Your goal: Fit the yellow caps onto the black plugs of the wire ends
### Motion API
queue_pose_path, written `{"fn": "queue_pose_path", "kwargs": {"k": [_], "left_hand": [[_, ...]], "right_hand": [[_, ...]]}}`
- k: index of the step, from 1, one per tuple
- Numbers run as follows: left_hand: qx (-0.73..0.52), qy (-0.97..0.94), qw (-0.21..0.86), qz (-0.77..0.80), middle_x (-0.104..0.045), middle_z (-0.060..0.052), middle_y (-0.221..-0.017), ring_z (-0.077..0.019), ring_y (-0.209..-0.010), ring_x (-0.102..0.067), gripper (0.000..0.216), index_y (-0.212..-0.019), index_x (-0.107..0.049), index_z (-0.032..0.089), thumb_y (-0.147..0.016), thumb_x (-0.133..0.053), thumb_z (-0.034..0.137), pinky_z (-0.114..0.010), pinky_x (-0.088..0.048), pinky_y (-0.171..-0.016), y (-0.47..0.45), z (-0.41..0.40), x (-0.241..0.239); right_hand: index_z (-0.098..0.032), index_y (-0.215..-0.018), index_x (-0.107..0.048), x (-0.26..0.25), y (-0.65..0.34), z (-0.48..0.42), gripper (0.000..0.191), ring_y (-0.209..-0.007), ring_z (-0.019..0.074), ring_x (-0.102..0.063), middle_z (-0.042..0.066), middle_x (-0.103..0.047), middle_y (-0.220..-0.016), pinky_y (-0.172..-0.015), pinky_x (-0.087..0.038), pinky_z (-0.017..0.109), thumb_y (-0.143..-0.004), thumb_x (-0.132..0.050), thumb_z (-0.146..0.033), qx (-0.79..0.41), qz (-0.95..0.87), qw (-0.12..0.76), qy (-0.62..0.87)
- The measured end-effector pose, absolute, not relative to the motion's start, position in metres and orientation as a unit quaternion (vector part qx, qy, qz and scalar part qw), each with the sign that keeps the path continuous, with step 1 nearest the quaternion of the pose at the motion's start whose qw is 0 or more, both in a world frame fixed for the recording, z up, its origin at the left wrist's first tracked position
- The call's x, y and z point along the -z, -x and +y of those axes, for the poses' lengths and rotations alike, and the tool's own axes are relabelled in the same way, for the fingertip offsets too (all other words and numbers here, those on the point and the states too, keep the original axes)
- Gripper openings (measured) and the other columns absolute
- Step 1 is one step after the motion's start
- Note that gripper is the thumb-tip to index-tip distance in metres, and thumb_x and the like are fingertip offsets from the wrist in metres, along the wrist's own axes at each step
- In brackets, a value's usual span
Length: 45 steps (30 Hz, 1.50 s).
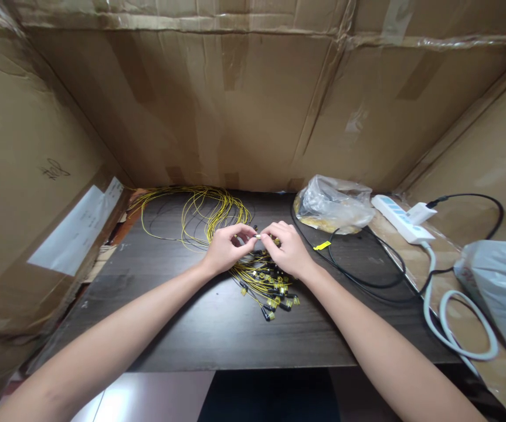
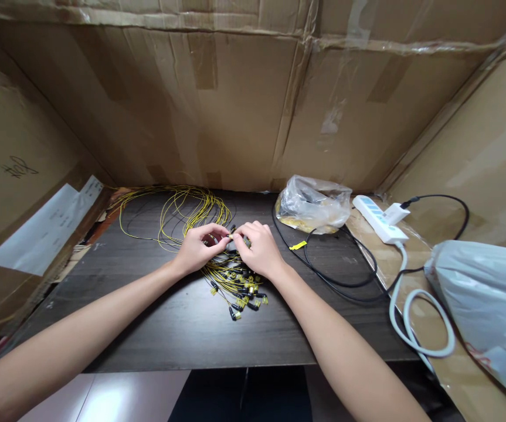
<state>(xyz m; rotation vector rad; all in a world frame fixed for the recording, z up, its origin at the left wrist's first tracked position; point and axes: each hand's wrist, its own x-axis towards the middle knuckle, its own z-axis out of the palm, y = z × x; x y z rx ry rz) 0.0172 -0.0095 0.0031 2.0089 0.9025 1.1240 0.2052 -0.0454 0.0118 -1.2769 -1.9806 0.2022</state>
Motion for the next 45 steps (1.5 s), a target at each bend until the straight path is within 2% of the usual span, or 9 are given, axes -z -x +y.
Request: {"fn": "queue_pose_path", "kwargs": {"k": [9, 21, 28, 38, 45], "left_hand": [[-0.437, -0.767, 0.32, 0.345, -0.075, -0.003, -0.082, -0.0107, -0.063, -0.063, 0.016, -0.091, -0.074, 0.016, -0.085, -0.069, 0.03, -0.02, -0.05, -0.056, -0.018, -0.0086, -0.0017], [-0.422, -0.767, 0.338, 0.345, -0.077, -0.004, -0.086, -0.0132, -0.07, -0.068, 0.016, -0.09, -0.075, 0.017, -0.084, -0.07, 0.031, -0.02, -0.051, -0.059, -0.0167, -0.0081, -0.0039], [-0.421, -0.77, 0.329, 0.348, -0.076, -0.005, -0.086, -0.0125, -0.067, -0.065, 0.019, -0.091, -0.075, 0.016, -0.086, -0.068, 0.033, -0.021, -0.05, -0.057, -0.018, -0.0093, -0.0049], [-0.414, -0.768, 0.326, 0.363, -0.077, -0.005, -0.087, -0.0155, -0.073, -0.069, 0.02, -0.091, -0.075, 0.017, -0.086, -0.068, 0.035, -0.024, -0.053, -0.062, -0.0176, -0.0071, -0.0036], [-0.41, -0.758, 0.355, 0.363, -0.076, -0.004, -0.083, -0.0143, -0.069, -0.068, 0.019, -0.089, -0.074, 0.016, -0.084, -0.07, 0.034, -0.023, -0.054, -0.061, -0.0177, -0.005, -0.0022]], "right_hand": [[-0.02, -0.085, -0.067, -0.0144, -0.2037, -0.0463, 0.013, -0.082, 0.0204, -0.06, 0.003, -0.069, -0.082, -0.076, -0.038, 0.035, -0.094, -0.058, -0.022, -0.126, -0.765, 0.384, 0.501], [-0.021, -0.085, -0.069, -0.0174, -0.2052, -0.0478, 0.005, -0.082, 0.0218, -0.06, 0.003, -0.071, -0.084, -0.077, -0.04, 0.036, -0.084, -0.065, -0.018, -0.081, -0.769, 0.39, 0.499], [-0.02, -0.09, -0.07, -0.0153, -0.2047, -0.0462, 0.012, -0.083, 0.0211, -0.061, 0.004, -0.072, -0.086, -0.078, -0.041, 0.036, -0.093, -0.059, -0.021, -0.128, -0.762, 0.369, 0.517], [-0.022, -0.091, -0.072, -0.0152, -0.2044, -0.0472, 0.006, -0.089, 0.0234, -0.06, 0.004, -0.074, -0.087, -0.081, -0.04, 0.039, -0.091, -0.066, -0.022, -0.096, -0.763, 0.367, 0.523], [-0.022, -0.09, -0.071, -0.0172, -0.203, -0.0481, 0.005, -0.088, 0.0237, -0.06, 0.004, -0.073, -0.086, -0.081, -0.04, 0.039, -0.088, -0.067, -0.02, -0.085, -0.762, 0.369, 0.526]]}}
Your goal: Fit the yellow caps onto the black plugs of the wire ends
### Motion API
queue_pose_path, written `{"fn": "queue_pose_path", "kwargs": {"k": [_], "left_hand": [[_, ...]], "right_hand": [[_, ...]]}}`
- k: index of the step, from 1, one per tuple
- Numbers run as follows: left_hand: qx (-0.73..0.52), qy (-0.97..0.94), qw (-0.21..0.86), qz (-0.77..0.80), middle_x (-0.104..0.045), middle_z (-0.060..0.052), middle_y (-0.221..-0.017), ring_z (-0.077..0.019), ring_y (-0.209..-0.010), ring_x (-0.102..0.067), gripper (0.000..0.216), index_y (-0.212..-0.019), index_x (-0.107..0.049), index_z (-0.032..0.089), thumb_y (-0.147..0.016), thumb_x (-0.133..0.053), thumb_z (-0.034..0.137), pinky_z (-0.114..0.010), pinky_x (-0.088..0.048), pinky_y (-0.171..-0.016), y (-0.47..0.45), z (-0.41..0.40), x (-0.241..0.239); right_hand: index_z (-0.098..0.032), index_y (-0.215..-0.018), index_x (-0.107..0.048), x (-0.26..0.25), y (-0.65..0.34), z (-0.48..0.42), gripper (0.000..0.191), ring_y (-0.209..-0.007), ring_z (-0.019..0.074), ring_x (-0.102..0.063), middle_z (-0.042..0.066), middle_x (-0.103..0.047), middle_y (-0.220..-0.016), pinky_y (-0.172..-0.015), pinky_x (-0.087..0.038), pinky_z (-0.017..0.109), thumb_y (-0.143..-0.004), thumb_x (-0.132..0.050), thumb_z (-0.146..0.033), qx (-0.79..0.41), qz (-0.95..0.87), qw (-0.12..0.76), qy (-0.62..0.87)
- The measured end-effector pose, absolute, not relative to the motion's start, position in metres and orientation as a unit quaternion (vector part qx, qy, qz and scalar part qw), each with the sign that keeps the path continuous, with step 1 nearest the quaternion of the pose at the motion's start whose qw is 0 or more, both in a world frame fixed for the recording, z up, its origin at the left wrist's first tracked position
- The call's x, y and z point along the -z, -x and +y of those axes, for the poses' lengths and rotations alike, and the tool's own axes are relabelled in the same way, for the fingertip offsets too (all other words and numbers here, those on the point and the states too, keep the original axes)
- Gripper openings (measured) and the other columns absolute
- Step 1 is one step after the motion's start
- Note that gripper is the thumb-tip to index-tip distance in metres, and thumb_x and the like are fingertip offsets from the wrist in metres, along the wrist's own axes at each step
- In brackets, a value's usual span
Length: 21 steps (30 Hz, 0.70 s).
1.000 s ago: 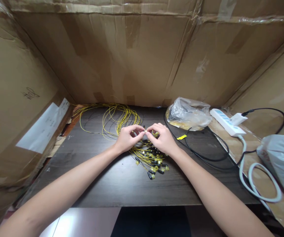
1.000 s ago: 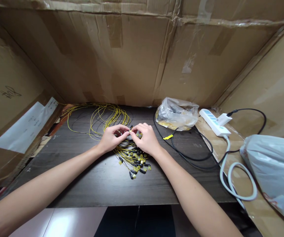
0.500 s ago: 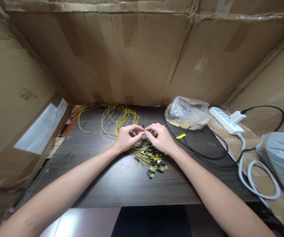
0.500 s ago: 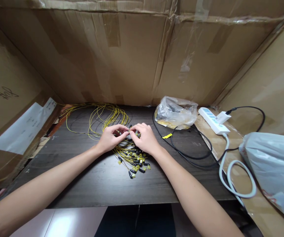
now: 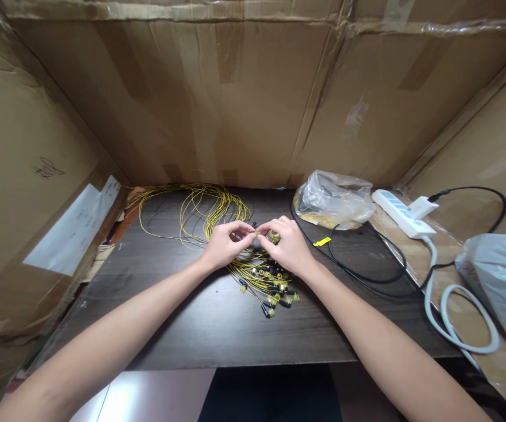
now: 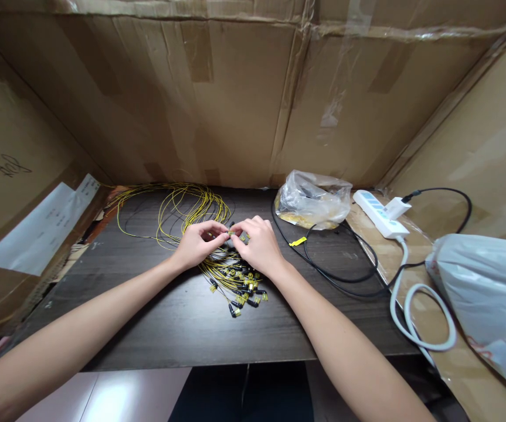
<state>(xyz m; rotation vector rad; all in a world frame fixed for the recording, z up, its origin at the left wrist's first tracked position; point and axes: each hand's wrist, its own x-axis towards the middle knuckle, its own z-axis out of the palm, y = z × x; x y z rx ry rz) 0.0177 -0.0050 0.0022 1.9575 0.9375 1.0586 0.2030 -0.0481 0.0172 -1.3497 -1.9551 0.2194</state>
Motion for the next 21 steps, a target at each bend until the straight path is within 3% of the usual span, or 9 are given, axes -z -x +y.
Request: {"fn": "queue_pose_path", "kwargs": {"k": [10, 21], "left_hand": [[-0.419, -0.776, 0.315, 0.35, -0.076, -0.005, -0.086, -0.0133, -0.07, -0.067, 0.018, -0.092, -0.074, 0.016, -0.087, -0.068, 0.032, -0.022, -0.052, -0.06, -0.0172, -0.0076, -0.0034], [-0.427, -0.796, 0.276, 0.327, -0.076, -0.005, -0.088, -0.0128, -0.069, -0.066, 0.016, -0.093, -0.074, 0.017, -0.088, -0.067, 0.031, -0.021, -0.051, -0.057, -0.0176, -0.008, -0.0031]], "right_hand": [[-0.022, -0.092, -0.071, -0.0114, -0.207, -0.0449, 0.008, -0.09, 0.0233, -0.059, 0.004, -0.075, -0.093, -0.081, -0.038, 0.039, -0.093, -0.063, -0.024, -0.095, -0.78, 0.352, 0.508], [-0.02, -0.091, -0.063, -0.0122, -0.205, -0.0451, 0.027, -0.089, 0.0218, -0.057, 0.006, -0.07, -0.092, -0.08, -0.037, 0.037, -0.104, -0.041, -0.026, -0.138, -0.793, 0.31, 0.506]]}}
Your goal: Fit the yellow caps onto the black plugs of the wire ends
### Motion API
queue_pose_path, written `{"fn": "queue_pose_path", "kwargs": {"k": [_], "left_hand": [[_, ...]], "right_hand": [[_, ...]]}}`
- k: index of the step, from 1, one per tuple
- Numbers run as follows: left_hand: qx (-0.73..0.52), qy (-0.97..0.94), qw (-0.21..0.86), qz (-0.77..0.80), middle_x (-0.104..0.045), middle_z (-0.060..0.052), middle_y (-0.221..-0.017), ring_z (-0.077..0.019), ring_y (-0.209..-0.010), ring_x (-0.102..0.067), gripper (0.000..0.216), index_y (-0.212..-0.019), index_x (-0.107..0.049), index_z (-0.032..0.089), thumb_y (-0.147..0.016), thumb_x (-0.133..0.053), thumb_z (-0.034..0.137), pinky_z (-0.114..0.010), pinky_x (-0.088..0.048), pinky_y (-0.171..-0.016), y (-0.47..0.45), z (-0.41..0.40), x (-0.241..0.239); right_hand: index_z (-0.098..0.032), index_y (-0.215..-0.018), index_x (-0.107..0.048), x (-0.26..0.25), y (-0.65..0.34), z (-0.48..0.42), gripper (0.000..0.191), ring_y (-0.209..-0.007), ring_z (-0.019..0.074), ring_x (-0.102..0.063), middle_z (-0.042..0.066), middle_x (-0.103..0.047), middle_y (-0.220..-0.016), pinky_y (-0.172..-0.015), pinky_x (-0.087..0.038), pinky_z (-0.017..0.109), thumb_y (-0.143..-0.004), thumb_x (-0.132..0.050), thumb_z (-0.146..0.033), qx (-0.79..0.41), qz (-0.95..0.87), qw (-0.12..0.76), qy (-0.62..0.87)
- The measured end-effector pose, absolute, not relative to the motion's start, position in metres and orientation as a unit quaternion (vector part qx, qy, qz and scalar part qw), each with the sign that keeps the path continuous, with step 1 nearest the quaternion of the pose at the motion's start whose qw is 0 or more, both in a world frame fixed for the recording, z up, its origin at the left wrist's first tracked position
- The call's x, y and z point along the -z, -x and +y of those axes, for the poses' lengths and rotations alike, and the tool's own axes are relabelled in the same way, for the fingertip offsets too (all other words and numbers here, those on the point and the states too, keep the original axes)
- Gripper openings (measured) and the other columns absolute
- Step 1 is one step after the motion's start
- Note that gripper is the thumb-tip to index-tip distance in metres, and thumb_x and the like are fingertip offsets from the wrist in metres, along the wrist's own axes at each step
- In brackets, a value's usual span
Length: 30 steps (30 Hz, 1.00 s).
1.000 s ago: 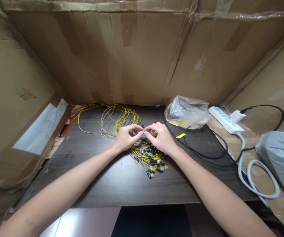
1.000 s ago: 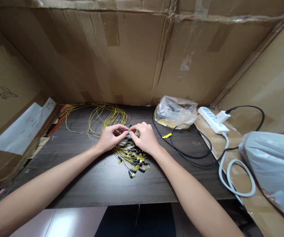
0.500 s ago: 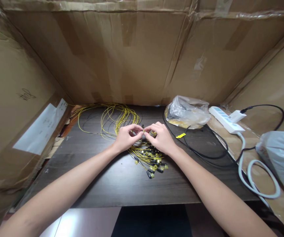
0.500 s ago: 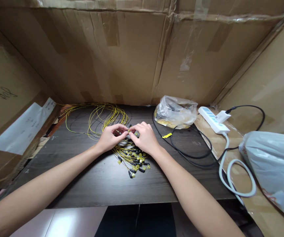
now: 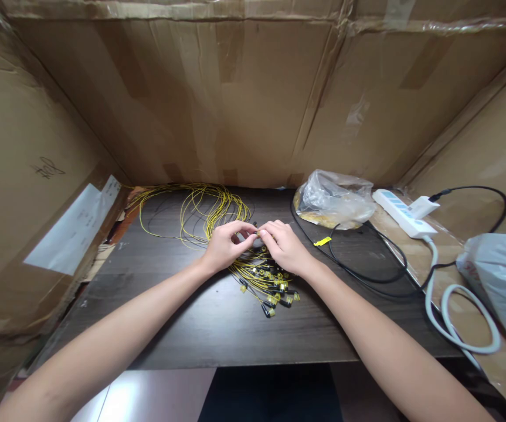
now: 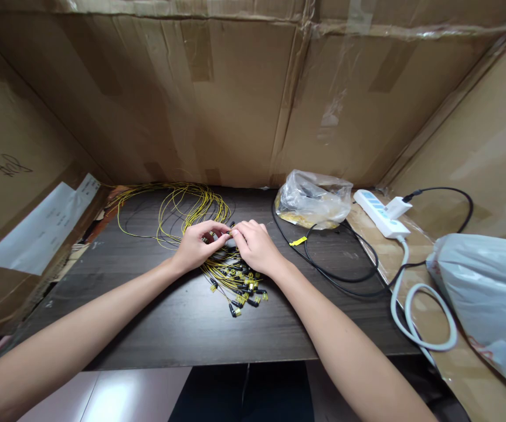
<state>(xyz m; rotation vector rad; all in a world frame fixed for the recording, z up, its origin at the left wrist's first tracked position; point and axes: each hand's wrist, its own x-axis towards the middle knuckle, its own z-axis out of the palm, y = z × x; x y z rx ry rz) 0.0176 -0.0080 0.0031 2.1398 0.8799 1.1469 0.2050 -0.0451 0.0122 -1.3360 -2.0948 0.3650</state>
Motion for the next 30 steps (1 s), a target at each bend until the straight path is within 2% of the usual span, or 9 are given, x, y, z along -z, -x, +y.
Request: {"fn": "queue_pose_path", "kwargs": {"k": [3, 8, 16, 23, 27, 30], "left_hand": [[-0.431, -0.791, 0.281, 0.332, -0.074, -0.004, -0.085, -0.013, -0.071, -0.066, 0.014, -0.092, -0.072, 0.017, -0.087, -0.067, 0.028, -0.02, -0.051, -0.057, -0.0179, -0.0083, -0.0026], [-0.423, -0.789, 0.292, 0.336, -0.074, -0.004, -0.088, -0.0138, -0.074, -0.067, 0.013, -0.092, -0.072, 0.017, -0.088, -0.065, 0.028, -0.021, -0.052, -0.059, -0.0178, -0.0085, -0.0033], [-0.424, -0.792, 0.289, 0.33, -0.073, -0.004, -0.086, -0.0133, -0.073, -0.066, 0.014, -0.091, -0.071, 0.017, -0.087, -0.066, 0.028, -0.02, -0.052, -0.058, -0.0185, -0.0086, -0.0032], [-0.427, -0.776, 0.311, 0.345, -0.073, -0.004, -0.085, -0.0139, -0.074, -0.067, 0.012, -0.09, -0.071, 0.016, -0.085, -0.066, 0.027, -0.021, -0.052, -0.059, -0.018, -0.008, -0.003], [-0.429, -0.778, 0.307, 0.34, -0.075, -0.005, -0.087, -0.0142, -0.074, -0.067, 0.016, -0.093, -0.073, 0.017, -0.087, -0.067, 0.031, -0.021, -0.051, -0.058, -0.0181, -0.0087, -0.0031], [-0.43, -0.786, 0.299, 0.33, -0.074, -0.004, -0.087, -0.0131, -0.072, -0.066, 0.014, -0.092, -0.073, 0.017, -0.086, -0.067, 0.027, -0.021, -0.051, -0.057, -0.0183, -0.009, -0.0028]], "right_hand": [[-0.02, -0.09, -0.062, -0.0138, -0.2042, -0.0463, 0.026, -0.089, 0.0215, -0.057, 0.005, -0.068, -0.091, -0.08, -0.037, 0.036, -0.104, -0.041, -0.026, -0.151, -0.786, 0.318, 0.508], [-0.021, -0.094, -0.062, -0.0164, -0.2037, -0.0481, 0.007, -0.089, 0.0215, -0.059, 0.005, -0.067, -0.093, -0.083, -0.04, 0.036, -0.096, -0.055, -0.023, -0.145, -0.77, 0.359, 0.506], [-0.021, -0.078, -0.057, -0.0126, -0.2026, -0.0449, 0.03, -0.082, 0.0202, -0.057, 0.004, -0.066, -0.082, -0.077, -0.041, 0.034, -0.103, -0.041, -0.025, -0.171, -0.773, 0.342, 0.506], [-0.021, -0.09, -0.061, -0.0154, -0.2028, -0.0474, 0.008, -0.084, 0.0201, -0.058, 0.004, -0.064, -0.088, -0.079, -0.043, 0.034, -0.094, -0.055, -0.024, -0.179, -0.755, 0.39, 0.495], [-0.021, -0.085, -0.058, -0.0149, -0.2029, -0.0465, 0.015, -0.083, 0.02, -0.057, 0.004, -0.063, -0.086, -0.078, -0.042, 0.034, -0.096, -0.049, -0.026, -0.192, -0.753, 0.387, 0.496], [-0.021, -0.078, -0.055, -0.0134, -0.2021, -0.0454, 0.026, -0.081, 0.0202, -0.056, 0.003, -0.063, -0.08, -0.077, -0.041, 0.034, -0.1, -0.042, -0.027, -0.2, -0.758, 0.369, 0.499]]}}
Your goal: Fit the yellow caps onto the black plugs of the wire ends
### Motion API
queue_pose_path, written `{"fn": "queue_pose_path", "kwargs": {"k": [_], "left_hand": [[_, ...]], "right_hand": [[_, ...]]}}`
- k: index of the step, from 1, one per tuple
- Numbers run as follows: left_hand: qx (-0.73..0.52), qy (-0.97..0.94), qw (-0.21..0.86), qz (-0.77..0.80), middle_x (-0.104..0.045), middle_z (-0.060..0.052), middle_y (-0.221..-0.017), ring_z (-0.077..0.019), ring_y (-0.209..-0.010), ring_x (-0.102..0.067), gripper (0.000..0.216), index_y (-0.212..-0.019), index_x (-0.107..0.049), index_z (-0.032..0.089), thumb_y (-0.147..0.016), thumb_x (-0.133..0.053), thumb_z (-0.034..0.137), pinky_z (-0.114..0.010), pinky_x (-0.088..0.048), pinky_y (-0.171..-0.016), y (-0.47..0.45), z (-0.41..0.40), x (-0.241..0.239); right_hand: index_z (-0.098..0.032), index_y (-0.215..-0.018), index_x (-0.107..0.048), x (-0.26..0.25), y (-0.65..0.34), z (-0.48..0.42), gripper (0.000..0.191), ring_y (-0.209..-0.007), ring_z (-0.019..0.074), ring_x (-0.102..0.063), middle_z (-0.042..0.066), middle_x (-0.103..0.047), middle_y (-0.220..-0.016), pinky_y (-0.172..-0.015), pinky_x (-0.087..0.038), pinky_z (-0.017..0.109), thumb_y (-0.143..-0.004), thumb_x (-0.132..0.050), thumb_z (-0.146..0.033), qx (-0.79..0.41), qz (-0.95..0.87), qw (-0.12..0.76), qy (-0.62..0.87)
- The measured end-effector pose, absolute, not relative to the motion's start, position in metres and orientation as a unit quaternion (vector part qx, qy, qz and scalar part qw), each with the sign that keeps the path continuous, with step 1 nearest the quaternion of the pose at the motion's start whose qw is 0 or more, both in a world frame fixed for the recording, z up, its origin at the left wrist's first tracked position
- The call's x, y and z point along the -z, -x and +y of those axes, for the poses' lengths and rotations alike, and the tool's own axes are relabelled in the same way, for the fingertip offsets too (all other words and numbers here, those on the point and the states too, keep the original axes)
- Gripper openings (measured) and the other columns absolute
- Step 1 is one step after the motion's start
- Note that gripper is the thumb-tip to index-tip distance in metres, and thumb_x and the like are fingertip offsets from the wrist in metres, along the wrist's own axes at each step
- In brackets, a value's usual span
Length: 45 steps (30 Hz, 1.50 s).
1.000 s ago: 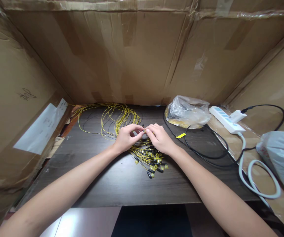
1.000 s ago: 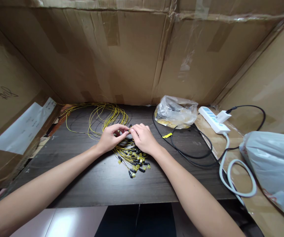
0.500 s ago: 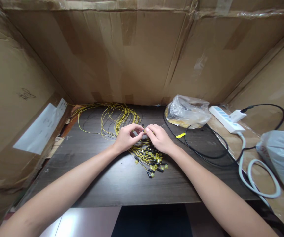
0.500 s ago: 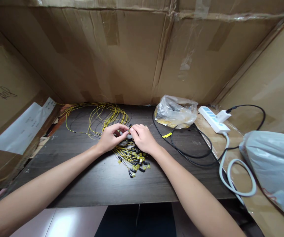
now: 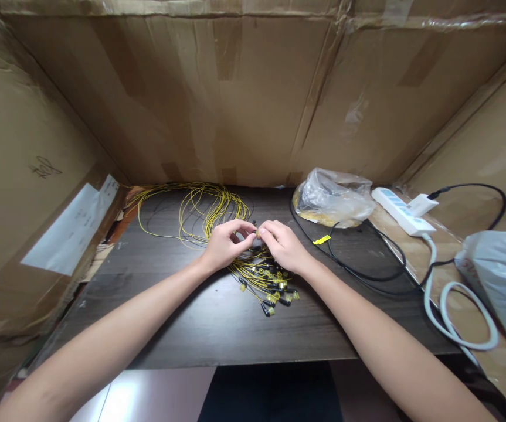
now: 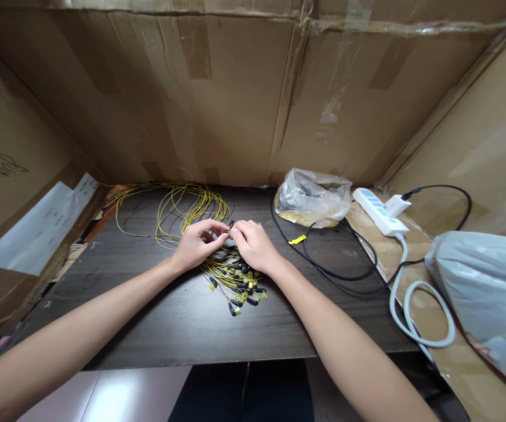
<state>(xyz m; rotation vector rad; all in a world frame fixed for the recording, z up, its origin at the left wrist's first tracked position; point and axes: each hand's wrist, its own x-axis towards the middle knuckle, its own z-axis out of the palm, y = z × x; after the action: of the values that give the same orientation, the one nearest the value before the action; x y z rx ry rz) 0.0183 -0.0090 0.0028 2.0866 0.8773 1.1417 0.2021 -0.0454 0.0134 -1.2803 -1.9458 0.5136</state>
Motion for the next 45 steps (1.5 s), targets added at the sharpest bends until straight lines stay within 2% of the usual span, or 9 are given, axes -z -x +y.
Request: {"fn": "queue_pose_path", "kwargs": {"k": [4, 10, 20, 24, 27, 32, 35, 42, 45], "left_hand": [[-0.427, -0.781, 0.311, 0.332, -0.073, -0.003, -0.082, -0.0122, -0.07, -0.065, 0.01, -0.09, -0.072, 0.017, -0.083, -0.068, 0.023, -0.019, -0.051, -0.057, -0.0181, -0.0083, -0.0021], [-0.427, -0.769, 0.335, 0.338, -0.075, -0.004, -0.085, -0.0128, -0.073, -0.067, 0.015, -0.091, -0.074, 0.016, -0.085, -0.068, 0.028, -0.019, -0.051, -0.058, -0.0173, -0.0071, -0.0026], [-0.424, -0.775, 0.337, 0.327, -0.073, -0.003, -0.083, -0.0117, -0.07, -0.066, 0.014, -0.091, -0.072, 0.015, -0.084, -0.068, 0.026, -0.018, -0.052, -0.057, -0.0183, -0.0069, -0.0027], [-0.423, -0.769, 0.344, 0.334, -0.073, -0.004, -0.083, -0.0124, -0.071, -0.066, 0.015, -0.092, -0.071, 0.014, -0.085, -0.067, 0.027, -0.019, -0.052, -0.058, -0.0183, -0.0049, -0.0016], [-0.421, -0.767, 0.351, 0.333, -0.074, -0.005, -0.086, -0.0126, -0.07, -0.066, 0.018, -0.093, -0.072, 0.014, -0.086, -0.067, 0.03, -0.019, -0.052, -0.058, -0.0179, -0.0051, -0.002], [-0.424, -0.776, 0.333, 0.328, -0.075, -0.005, -0.086, -0.0118, -0.068, -0.066, 0.017, -0.094, -0.074, 0.015, -0.086, -0.068, 0.029, -0.018, -0.052, -0.056, -0.0179, -0.0075, -0.0039], [-0.422, -0.782, 0.323, 0.326, -0.074, -0.004, -0.085, -0.0113, -0.067, -0.066, 0.015, -0.093, -0.073, 0.015, -0.085, -0.068, 0.027, -0.018, -0.052, -0.056, -0.0182, -0.0079, -0.0041], [-0.418, -0.778, 0.327, 0.335, -0.073, -0.004, -0.086, -0.0113, -0.067, -0.065, 0.016, -0.092, -0.072, 0.015, -0.087, -0.066, 0.029, -0.019, -0.052, -0.057, -0.018, -0.007, -0.0034], [-0.419, -0.779, 0.326, 0.333, -0.074, -0.004, -0.087, -0.0112, -0.067, -0.065, 0.017, -0.093, -0.072, 0.015, -0.087, -0.066, 0.03, -0.018, -0.052, -0.055, -0.0183, -0.008, -0.0045]], "right_hand": [[-0.021, -0.076, -0.055, -0.0124, -0.2009, -0.0458, 0.029, -0.081, 0.0206, -0.056, 0.004, -0.064, -0.08, -0.077, -0.039, 0.034, -0.101, -0.04, -0.027, -0.195, -0.757, 0.358, 0.511], [-0.021, -0.087, -0.057, -0.013, -0.2011, -0.0472, 0.006, -0.086, 0.0203, -0.057, 0.004, -0.064, -0.089, -0.079, -0.041, 0.033, -0.093, -0.055, -0.024, -0.18, -0.753, 0.404, 0.488], [-0.021, -0.072, -0.05, -0.0088, -0.1984, -0.0444, 0.033, -0.075, 0.0187, -0.053, 0.002, -0.058, -0.075, -0.074, -0.036, 0.032, -0.102, -0.038, -0.027, -0.202, -0.754, 0.378, 0.497], [-0.02, -0.085, -0.057, -0.0103, -0.1978, -0.0461, 0.017, -0.084, 0.0196, -0.056, 0.004, -0.063, -0.086, -0.078, -0.037, 0.033, -0.098, -0.049, -0.026, -0.182, -0.752, 0.391, 0.498], [-0.02, -0.085, -0.057, -0.0116, -0.1983, -0.0462, 0.01, -0.083, 0.0191, -0.057, 0.004, -0.063, -0.087, -0.077, -0.039, 0.032, -0.094, -0.054, -0.024, -0.178, -0.749, 0.407, 0.492], [-0.02, -0.071, -0.053, -0.0108, -0.1988, -0.0439, 0.03, -0.075, 0.0179, -0.055, 0.002, -0.061, -0.073, -0.074, -0.039, 0.031, -0.1, -0.043, -0.022, -0.209, -0.748, 0.39, 0.495], [-0.02, -0.069, -0.052, -0.0104, -0.1987, -0.0437, 0.034, -0.072, 0.0176, -0.054, 0.002, -0.06, -0.07, -0.072, -0.038, 0.031, -0.101, -0.04, -0.022, -0.217, -0.747, 0.379, 0.501], [-0.02, -0.087, -0.059, -0.014, -0.2005, -0.0471, 0.007, -0.084, 0.0194, -0.058, 0.004, -0.064, -0.087, -0.078, -0.041, 0.032, -0.092, -0.055, -0.023, -0.18, -0.744, 0.415, 0.491], [-0.021, -0.083, -0.057, -0.0139, -0.2007, -0.0465, 0.012, -0.08, 0.0188, -0.057, 0.003, -0.063, -0.083, -0.075, -0.041, 0.031, -0.093, -0.052, -0.023, -0.186, -0.744, 0.414, 0.491]]}}
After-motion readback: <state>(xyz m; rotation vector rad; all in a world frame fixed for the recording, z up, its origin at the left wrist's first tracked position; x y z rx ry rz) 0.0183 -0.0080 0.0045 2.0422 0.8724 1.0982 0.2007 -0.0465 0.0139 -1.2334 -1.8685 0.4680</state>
